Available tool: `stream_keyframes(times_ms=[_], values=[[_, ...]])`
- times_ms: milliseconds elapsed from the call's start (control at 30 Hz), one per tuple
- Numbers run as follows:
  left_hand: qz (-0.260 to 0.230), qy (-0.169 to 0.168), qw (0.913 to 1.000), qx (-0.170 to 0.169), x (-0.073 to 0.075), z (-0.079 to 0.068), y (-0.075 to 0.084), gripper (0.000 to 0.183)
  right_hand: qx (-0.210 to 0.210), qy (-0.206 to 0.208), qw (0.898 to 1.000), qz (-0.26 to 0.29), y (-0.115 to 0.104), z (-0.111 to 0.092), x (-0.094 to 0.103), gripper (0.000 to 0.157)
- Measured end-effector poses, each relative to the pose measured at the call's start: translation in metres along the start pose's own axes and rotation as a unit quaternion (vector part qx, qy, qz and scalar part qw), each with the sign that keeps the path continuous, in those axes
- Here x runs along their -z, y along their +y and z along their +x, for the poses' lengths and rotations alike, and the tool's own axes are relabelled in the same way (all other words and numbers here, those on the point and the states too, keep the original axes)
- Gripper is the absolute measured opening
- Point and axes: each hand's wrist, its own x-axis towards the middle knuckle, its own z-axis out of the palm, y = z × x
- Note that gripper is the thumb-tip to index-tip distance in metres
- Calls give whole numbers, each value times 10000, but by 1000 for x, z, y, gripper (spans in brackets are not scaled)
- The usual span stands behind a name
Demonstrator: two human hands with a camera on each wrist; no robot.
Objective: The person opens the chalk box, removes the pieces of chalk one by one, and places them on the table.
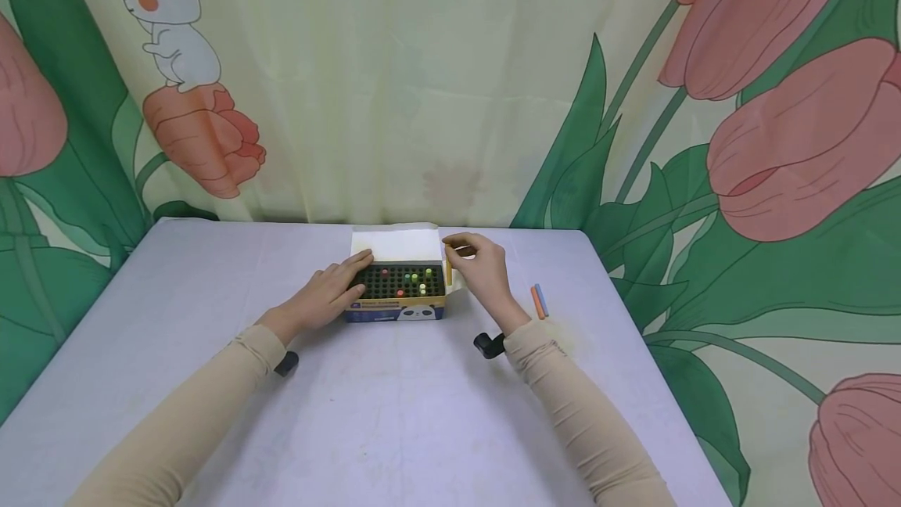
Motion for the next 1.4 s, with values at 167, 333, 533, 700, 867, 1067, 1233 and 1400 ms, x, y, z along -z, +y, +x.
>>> stream_keyframes(times_ms=[167,333,533,700,867,1067,1233,1400], values=[[57,21,10000,-49,0,0,-1,63,-151,55,9998,-113,4,1,8,17],[5,38,10000,-46,-2,1,-1,63,-292,97,9994,-180,10,1,13,17],[-35,-11,10000,-29,-2,1,-2,63,-399,94,9990,-177,20,0,16,16],[-11,0,10000,-49,-2,1,-2,64,-536,88,9981,-288,28,1,18,17],[6,65,9999,-115,-1,1,-1,63,-645,131,9974,-310,33,1,20,18],[65,39,9999,-104,-1,2,-1,63,-731,157,9969,-253,36,0,26,19],[34,22,10000,-83,-1,2,0,64,-890,102,9959,-116,43,-1,29,19],[-3,-16,10000,-30,-1,1,-1,64,-1076,183,9940,-41,51,-2,34,18]])
